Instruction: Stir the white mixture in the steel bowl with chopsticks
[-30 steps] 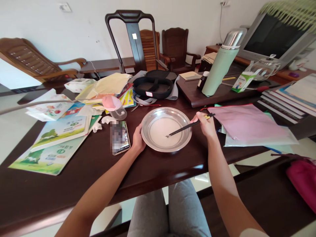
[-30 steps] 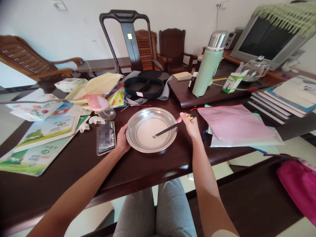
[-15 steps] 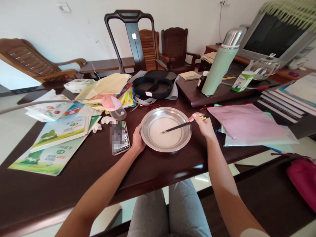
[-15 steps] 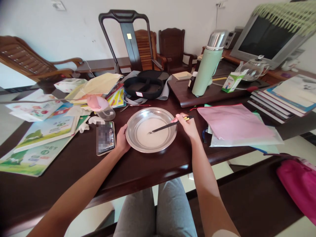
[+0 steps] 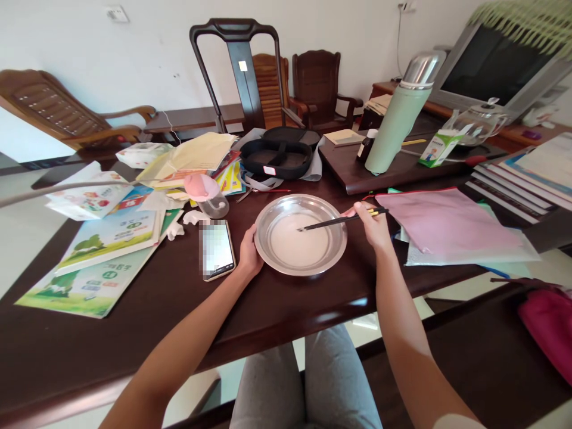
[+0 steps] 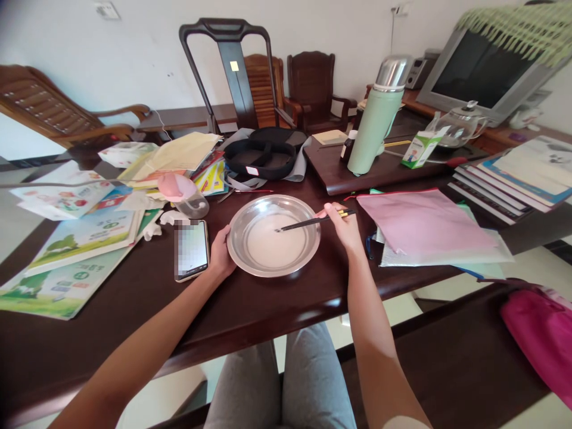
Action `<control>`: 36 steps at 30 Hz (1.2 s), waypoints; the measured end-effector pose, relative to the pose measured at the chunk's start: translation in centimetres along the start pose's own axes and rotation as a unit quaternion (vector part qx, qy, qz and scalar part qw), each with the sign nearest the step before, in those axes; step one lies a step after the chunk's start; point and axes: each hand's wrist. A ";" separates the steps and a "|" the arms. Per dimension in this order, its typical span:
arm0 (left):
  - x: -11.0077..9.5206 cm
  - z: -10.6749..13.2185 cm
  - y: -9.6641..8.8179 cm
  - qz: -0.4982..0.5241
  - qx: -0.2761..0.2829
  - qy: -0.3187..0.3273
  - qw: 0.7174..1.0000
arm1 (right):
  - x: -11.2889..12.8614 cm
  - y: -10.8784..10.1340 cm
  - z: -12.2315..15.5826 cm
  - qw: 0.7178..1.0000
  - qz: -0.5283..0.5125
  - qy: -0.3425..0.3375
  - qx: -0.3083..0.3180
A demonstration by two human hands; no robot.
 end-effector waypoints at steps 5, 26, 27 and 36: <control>0.1 -0.1 0.0 -0.003 -0.005 -0.006 1.000 | 0.0 0.1 0.2 0.999 -0.024 0.018 0.028; 0.1 -0.2 0.0 -0.006 0.001 0.003 1.000 | -0.5 -0.2 -0.4 0.998 0.000 0.010 -0.063; 0.1 -0.2 0.0 -0.006 0.001 0.003 1.000 | -0.6 -0.2 -0.4 0.998 -0.004 0.014 -0.068; 0.0 0.0 0.1 -0.001 -0.005 -0.002 1.000 | -0.1 0.2 0.0 1.000 0.010 0.009 -0.004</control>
Point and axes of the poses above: each hand's wrist, its own z-axis away from the middle knuckle, its own y-axis out of the palm, x = y × z, and after that the axes turned 15 degrees about -x, right-handed
